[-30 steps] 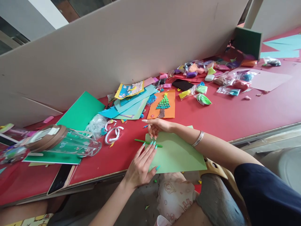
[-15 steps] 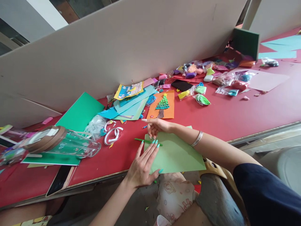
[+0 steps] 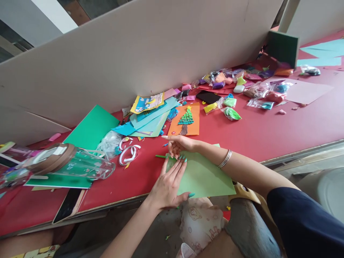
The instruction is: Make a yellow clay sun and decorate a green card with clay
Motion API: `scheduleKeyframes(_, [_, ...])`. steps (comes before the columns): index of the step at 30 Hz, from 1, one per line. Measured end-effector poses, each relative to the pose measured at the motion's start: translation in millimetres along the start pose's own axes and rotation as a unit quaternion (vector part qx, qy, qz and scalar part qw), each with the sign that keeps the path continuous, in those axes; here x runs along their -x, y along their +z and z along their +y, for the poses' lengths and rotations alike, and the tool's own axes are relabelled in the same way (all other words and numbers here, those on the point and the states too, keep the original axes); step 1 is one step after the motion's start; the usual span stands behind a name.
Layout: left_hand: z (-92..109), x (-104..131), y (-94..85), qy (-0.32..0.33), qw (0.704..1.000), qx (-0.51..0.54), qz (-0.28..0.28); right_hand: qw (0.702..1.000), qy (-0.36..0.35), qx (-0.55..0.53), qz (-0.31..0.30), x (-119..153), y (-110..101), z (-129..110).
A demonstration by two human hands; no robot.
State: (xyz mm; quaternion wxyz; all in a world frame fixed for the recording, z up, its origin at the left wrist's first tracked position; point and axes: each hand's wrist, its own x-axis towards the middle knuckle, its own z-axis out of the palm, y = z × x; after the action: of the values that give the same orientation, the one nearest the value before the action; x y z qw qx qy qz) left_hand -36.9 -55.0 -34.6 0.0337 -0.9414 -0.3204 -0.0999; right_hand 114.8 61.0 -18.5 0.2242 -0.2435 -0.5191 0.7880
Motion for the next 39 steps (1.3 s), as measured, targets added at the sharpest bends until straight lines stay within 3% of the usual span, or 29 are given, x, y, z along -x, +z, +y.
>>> scheduleKeyframes(7, [6, 14, -3.1, 0.036, 0.999, -0.014, 0.032, 1.0, 0.003, 0.015, -0.009, -3, -2, 0])
scheduleKeyframes(15, [4, 6, 3.7, 0.012, 0.999, -0.045, 0.014, 1.0, -0.003, 0.017, -0.006, -1, 2, 0])
scheduleKeyframes(19, [3, 6, -0.1, 0.041, 0.998, -0.042, 0.031, 1.0, -0.001, 0.015, -0.01, -2, 0, 1])
scheduleKeyframes(22, [-7, 9, -5.9, 0.045, 0.994, -0.048, 0.091, 1.0, 0.005, 0.014, -0.01, -3, -2, 2])
scheduleKeyframes(25, [-27, 14, -11.2, -0.001, 0.987, -0.068, 0.148, 1.0, -0.002, 0.02, -0.004, -4, -3, 3])
scheduleKeyframes(29, [-53, 22, -10.8, -0.065, 0.988, -0.096, 0.107, 0.999, -0.017, 0.028, -0.01, -4, -5, 5])
scheduleKeyframes(32, [-62, 27, -6.3, -0.075, 0.99, -0.099, 0.072, 1.0, -0.011, 0.022, -0.015, -4, -6, 4])
scheduleKeyframes(39, [-66, 29, -4.3, -0.028, 0.982, -0.064, 0.176, 0.999, -0.01, 0.032, -0.001, 1, -1, 0])
